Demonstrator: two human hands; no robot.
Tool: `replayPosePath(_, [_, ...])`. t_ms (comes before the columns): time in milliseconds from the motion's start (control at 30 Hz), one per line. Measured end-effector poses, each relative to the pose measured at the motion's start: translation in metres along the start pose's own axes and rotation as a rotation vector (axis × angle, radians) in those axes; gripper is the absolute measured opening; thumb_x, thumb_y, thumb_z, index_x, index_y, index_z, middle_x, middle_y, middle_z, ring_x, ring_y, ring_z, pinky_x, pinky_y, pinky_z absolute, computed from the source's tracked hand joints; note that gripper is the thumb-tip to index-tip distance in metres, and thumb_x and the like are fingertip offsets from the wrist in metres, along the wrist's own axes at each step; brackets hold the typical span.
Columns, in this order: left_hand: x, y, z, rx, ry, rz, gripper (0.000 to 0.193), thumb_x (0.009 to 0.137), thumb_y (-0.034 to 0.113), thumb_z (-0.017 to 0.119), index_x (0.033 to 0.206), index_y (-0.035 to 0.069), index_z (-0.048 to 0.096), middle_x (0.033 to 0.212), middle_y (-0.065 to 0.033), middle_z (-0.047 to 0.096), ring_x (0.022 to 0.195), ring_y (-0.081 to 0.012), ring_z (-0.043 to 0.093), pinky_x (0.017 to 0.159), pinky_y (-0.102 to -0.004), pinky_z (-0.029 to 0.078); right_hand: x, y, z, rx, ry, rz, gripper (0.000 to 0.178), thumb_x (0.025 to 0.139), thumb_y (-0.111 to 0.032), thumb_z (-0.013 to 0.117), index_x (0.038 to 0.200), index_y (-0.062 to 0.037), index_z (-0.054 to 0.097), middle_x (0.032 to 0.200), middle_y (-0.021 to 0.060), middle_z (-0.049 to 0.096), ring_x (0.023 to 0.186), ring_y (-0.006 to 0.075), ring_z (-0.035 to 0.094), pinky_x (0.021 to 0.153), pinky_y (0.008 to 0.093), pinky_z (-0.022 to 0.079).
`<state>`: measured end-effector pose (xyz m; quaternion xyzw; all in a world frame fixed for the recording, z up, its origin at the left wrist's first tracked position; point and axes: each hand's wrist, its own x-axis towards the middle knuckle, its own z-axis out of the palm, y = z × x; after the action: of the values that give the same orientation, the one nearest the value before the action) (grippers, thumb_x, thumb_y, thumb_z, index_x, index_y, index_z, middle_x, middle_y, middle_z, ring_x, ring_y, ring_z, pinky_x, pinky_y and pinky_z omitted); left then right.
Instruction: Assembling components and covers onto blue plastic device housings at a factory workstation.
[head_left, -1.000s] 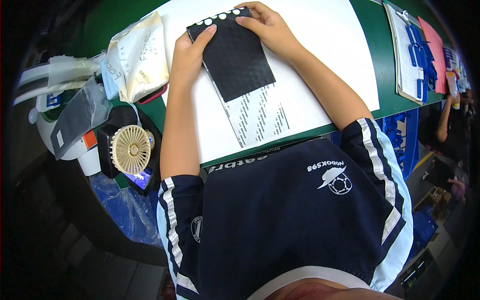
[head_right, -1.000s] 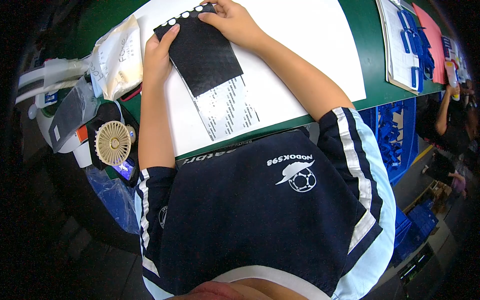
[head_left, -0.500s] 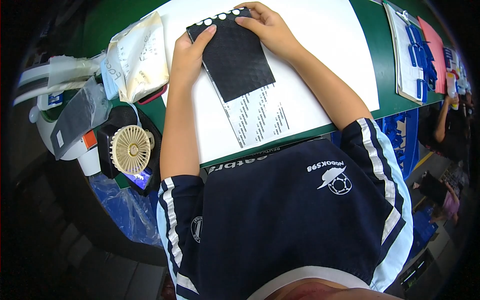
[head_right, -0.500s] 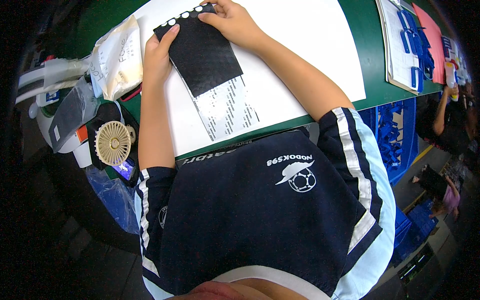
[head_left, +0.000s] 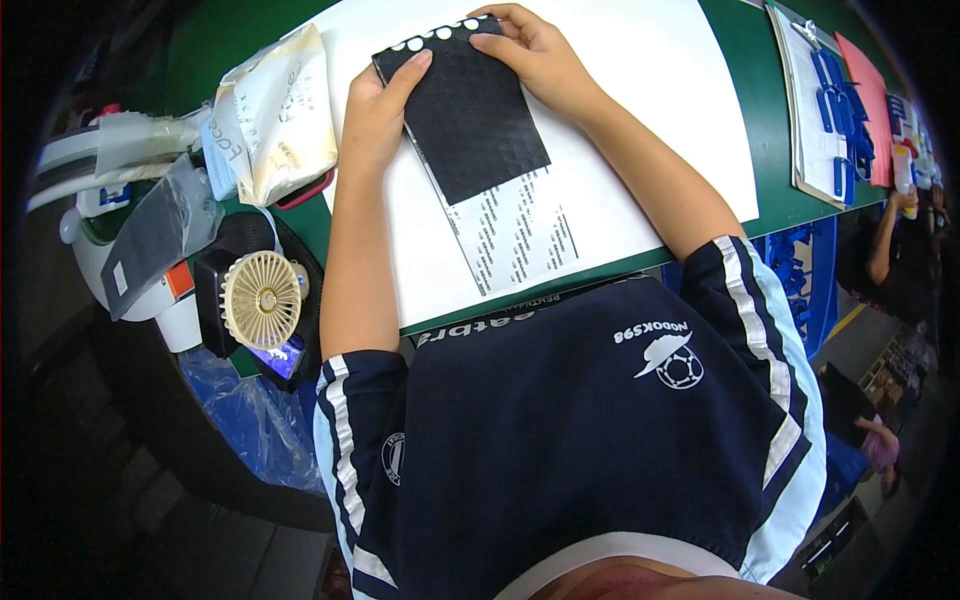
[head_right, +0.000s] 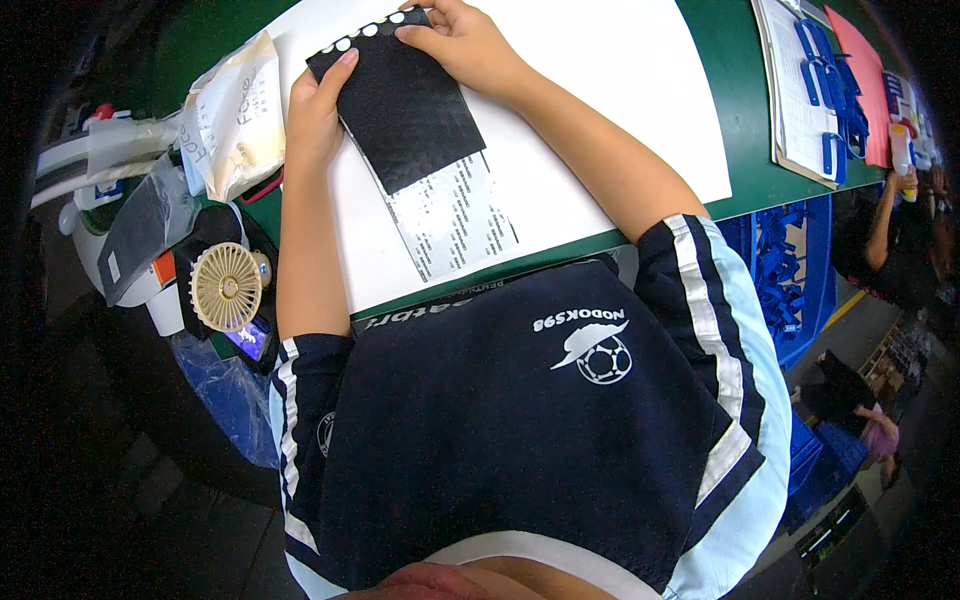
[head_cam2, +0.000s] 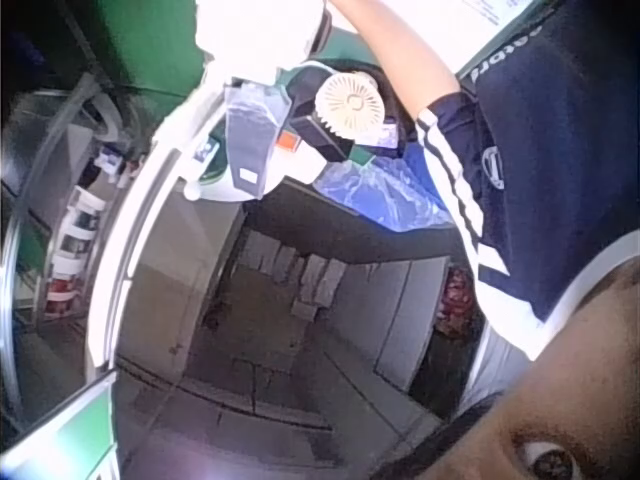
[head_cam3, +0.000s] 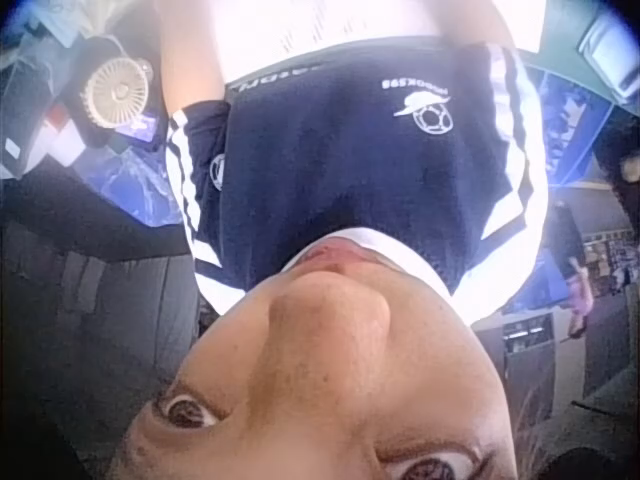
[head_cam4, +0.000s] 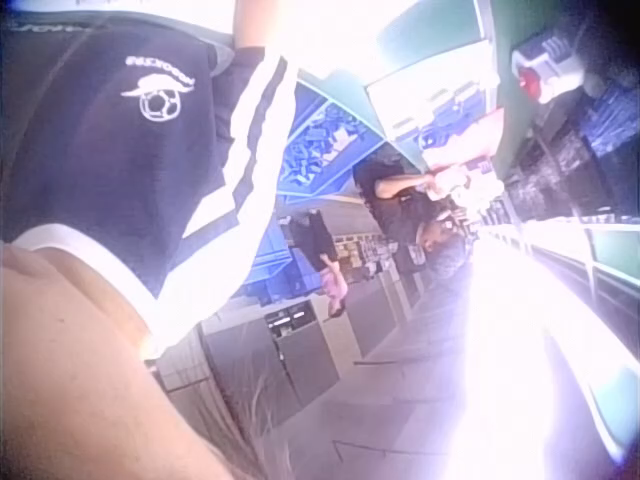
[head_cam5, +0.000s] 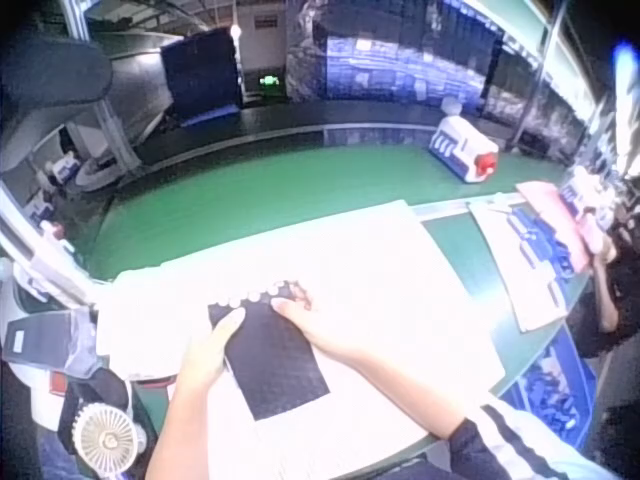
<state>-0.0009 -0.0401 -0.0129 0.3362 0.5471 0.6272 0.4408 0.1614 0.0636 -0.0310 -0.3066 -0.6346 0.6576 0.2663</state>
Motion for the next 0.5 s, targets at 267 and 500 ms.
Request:
replayPosePath(267, [0.001,0.0,0.001,0.007,-0.009,0.009,0.034,0.083,0.026,0.066,0.097,-0.004,0.06,0.086,-0.006,0.064,0.076,-0.0107,0.058,0.07,-0.0217,0.045,0.001,0.0,0.0,0.042,0.003,-0.001,0.073,0.088,-0.032,0.055,0.136,0.0113,0.02,0.142,0.0247,0.027,0.134,0.0288,0.024,0.111,0.0343,0.017])
replayPosePath(500, [-0.006,0.026,0.009,0.058,0.016,-0.092,0.031,0.083,0.024,0.066,0.097,-0.003,0.061,0.088,-0.0059,0.065,0.075,-0.0104,0.059,0.07,-0.0232,0.047,-0.003,-0.015,0.003,-0.099,0.038,-0.263,0.05,0.087,-0.022,0.057,0.128,0.0015,0.039,0.12,0.0167,0.043,0.109,0.0239,0.043,0.095,0.0306,0.032])
